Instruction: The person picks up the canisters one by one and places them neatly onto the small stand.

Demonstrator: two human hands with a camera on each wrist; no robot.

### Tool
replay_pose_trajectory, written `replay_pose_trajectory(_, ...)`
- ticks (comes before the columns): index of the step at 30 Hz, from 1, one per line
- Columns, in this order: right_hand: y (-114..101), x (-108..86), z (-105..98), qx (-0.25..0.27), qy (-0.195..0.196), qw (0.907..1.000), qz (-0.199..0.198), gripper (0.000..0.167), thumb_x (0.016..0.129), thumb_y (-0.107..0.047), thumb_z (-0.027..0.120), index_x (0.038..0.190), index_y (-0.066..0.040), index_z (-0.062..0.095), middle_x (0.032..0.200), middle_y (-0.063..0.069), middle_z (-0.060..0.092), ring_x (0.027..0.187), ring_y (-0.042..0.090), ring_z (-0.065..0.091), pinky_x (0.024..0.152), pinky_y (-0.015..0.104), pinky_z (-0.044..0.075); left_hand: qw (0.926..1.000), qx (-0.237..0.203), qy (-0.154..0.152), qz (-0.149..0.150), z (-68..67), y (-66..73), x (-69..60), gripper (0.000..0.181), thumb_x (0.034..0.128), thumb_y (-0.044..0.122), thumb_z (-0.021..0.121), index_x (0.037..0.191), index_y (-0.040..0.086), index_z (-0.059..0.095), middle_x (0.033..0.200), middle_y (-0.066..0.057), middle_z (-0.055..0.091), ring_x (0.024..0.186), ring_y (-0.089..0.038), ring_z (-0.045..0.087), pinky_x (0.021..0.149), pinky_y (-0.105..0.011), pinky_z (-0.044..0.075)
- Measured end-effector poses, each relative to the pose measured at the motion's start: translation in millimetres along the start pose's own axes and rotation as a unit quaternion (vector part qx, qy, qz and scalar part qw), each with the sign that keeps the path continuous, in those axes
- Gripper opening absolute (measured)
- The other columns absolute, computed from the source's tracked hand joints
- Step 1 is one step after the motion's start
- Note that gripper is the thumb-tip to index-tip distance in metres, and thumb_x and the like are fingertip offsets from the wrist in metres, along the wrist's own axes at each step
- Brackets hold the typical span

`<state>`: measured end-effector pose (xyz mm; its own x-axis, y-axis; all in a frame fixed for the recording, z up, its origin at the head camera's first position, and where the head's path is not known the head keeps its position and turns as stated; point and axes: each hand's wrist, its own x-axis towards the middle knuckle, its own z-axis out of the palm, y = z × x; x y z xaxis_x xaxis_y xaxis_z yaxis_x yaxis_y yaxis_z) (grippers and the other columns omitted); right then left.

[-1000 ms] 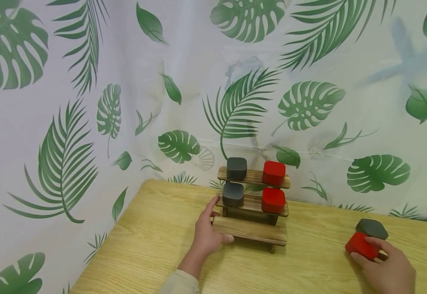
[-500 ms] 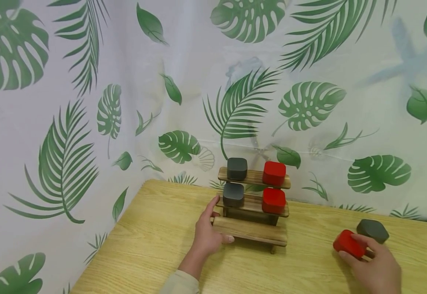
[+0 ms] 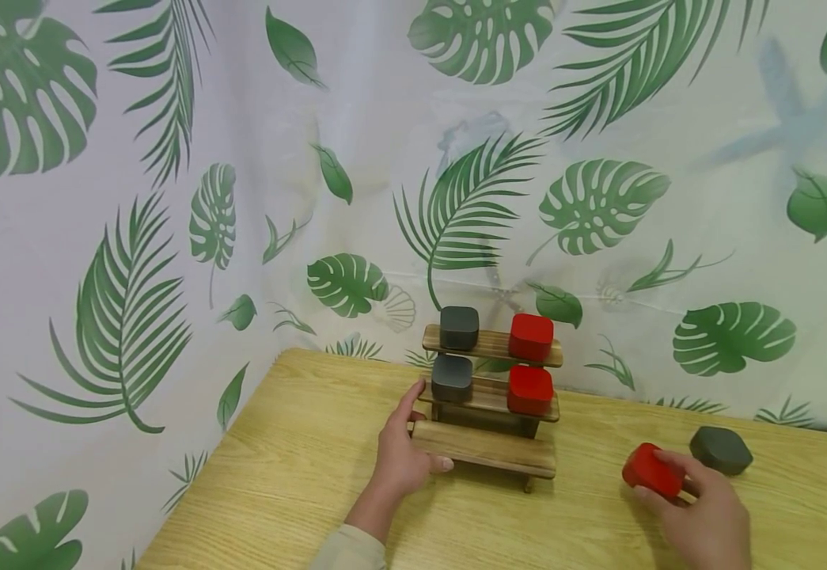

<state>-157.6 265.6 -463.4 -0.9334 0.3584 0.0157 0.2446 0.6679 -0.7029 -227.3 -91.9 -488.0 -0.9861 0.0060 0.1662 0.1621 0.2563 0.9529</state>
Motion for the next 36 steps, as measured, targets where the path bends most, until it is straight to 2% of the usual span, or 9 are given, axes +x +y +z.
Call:
replay_pose_trajectory(5,-7,-4.9,6,0.022,0.012,0.9995,-0.016,0.068,0.079,-0.012,0.087,0.138,0.0,0.056,0.134,0.032,0.049,0.115,0.05,0.049,0.089,0.056,0.047,1.0,0.0,-0.002,0.001,-0.9,0.0,0.2,0.121,0.0562,-0.014,0.092,0.154,0.034,0.039,0.142,0.004,0.048,0.113,-0.025,0.048,0.066,-0.033,0.052)
replay_pose_trajectory(12,-19,-13.1,15,0.042,0.022,0.9983,-0.034,0.064,0.077,-0.006,0.087,0.135,0.0,0.059,0.135,0.029,0.05,0.114,0.049,0.051,0.084,0.053,0.05,1.0,-0.004,0.002,-0.001,0.2,-1.3,-0.6,0.121,0.0556,-0.014,0.092,0.153,0.035,0.04,0.136,-0.003,0.051,0.112,-0.027,0.048,0.062,-0.032,0.052)
replay_pose_trajectory(16,-27,-17.1,19,0.047,0.021,0.9976,-0.046,0.063,0.077,-0.005,0.087,0.134,0.0,0.059,0.133,0.028,0.05,0.113,0.049,0.052,0.082,0.052,0.052,1.0,-0.004,0.004,-0.002,-0.1,-0.6,-0.2,0.121,0.0552,-0.014,0.092,0.154,0.034,0.04,0.137,0.0,0.05,0.112,-0.027,0.048,0.063,-0.032,0.052)
replay_pose_trajectory(20,-36,-21.8,23,0.06,0.025,0.9959,-0.063,0.063,0.076,-0.004,0.087,0.133,0.0,0.061,0.131,0.026,0.051,0.112,0.047,0.054,0.079,0.046,0.055,1.0,-0.004,0.0,-0.001,-0.5,-0.7,0.3,0.12,0.0553,-0.013,0.092,0.154,0.032,0.04,0.137,0.001,0.049,0.113,-0.027,0.048,0.066,-0.033,0.052)
replay_pose_trajectory(24,-41,-25.9,27,0.072,0.031,0.9931,-0.087,0.061,0.075,-0.002,0.087,0.131,0.0,0.063,0.128,0.024,0.053,0.11,0.045,0.056,0.076,0.04,0.056,1.0,-0.004,-0.002,-0.002,-0.8,-1.5,0.6,0.12,0.0558,-0.013,0.092,0.154,0.032,0.04,0.136,-0.002,0.05,0.112,-0.028,0.048,0.066,-0.034,0.052)
replay_pose_trajectory(29,-44,-27.5,33,0.072,0.031,0.9908,-0.11,0.058,0.076,-0.002,0.087,0.129,-0.001,0.064,0.126,0.022,0.055,0.109,0.043,0.058,0.076,0.04,0.057,1.0,-0.005,-0.004,-0.003,-1.3,-1.6,0.7,0.12,0.0559,-0.013,0.092,0.153,0.034,0.041,0.132,-0.009,0.052,0.111,-0.029,0.048,0.067,-0.033,0.052)
replay_pose_trajectory(36,-54,-31.6,37,0.079,0.029,0.9884,-0.126,0.057,0.076,-0.001,0.087,0.128,-0.002,0.065,0.124,0.02,0.054,0.109,0.041,0.058,0.076,0.038,0.057,1.0,0.001,0.0,-0.002,-0.7,-1.1,0.5,0.119,0.0561,-0.013,0.092,0.153,0.034,0.041,0.122,-0.006,0.054,0.108,-0.029,0.051,0.065,-0.033,0.052)
